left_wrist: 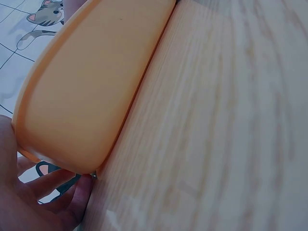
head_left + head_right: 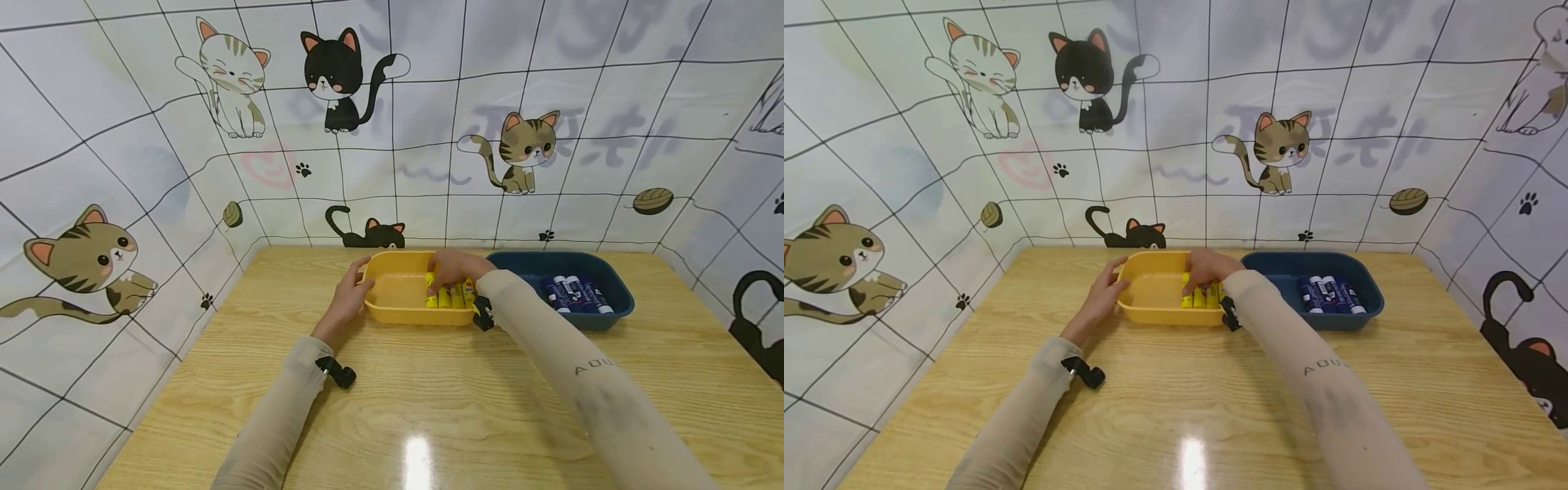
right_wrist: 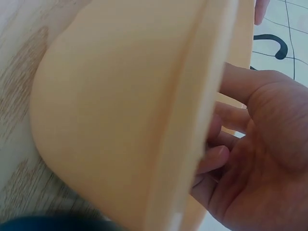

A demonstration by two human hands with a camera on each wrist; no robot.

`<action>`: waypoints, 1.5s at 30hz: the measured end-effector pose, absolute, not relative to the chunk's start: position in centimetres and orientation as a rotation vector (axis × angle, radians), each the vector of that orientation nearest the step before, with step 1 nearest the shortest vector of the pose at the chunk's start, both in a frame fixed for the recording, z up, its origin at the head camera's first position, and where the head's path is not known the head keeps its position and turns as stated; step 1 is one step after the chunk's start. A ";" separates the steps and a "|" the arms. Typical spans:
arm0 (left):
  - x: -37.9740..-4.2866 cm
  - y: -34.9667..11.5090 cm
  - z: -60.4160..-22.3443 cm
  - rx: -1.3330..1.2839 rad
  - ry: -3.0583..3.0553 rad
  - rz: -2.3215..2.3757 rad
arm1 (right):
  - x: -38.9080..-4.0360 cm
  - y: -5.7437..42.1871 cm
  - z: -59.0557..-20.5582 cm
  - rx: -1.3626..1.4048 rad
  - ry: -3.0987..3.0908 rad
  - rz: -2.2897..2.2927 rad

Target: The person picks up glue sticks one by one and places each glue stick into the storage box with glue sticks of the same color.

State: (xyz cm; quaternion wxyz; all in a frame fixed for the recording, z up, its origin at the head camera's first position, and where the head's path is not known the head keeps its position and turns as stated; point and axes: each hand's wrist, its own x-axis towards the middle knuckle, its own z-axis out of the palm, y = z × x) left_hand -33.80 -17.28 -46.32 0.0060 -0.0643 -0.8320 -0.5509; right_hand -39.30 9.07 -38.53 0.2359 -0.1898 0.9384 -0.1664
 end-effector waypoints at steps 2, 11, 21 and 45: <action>-33.8 -17.2 -46.3 -0.205 -2.606 -1.725 | -39.3 9.1 -38.6 -0.532 2.540 -0.460; -33.9 -17.1 -46.4 -0.213 -2.605 -1.716 | -39.3 9.3 -38.2 -0.512 2.477 -0.473; -34.0 -16.9 -46.3 -0.215 -2.609 -1.726 | -38.1 10.9 -37.2 -0.617 2.512 -0.589; -33.5 -19.3 -45.7 -0.136 -2.671 -1.717 | -29.0 23.4 -37.0 -0.732 2.693 -0.868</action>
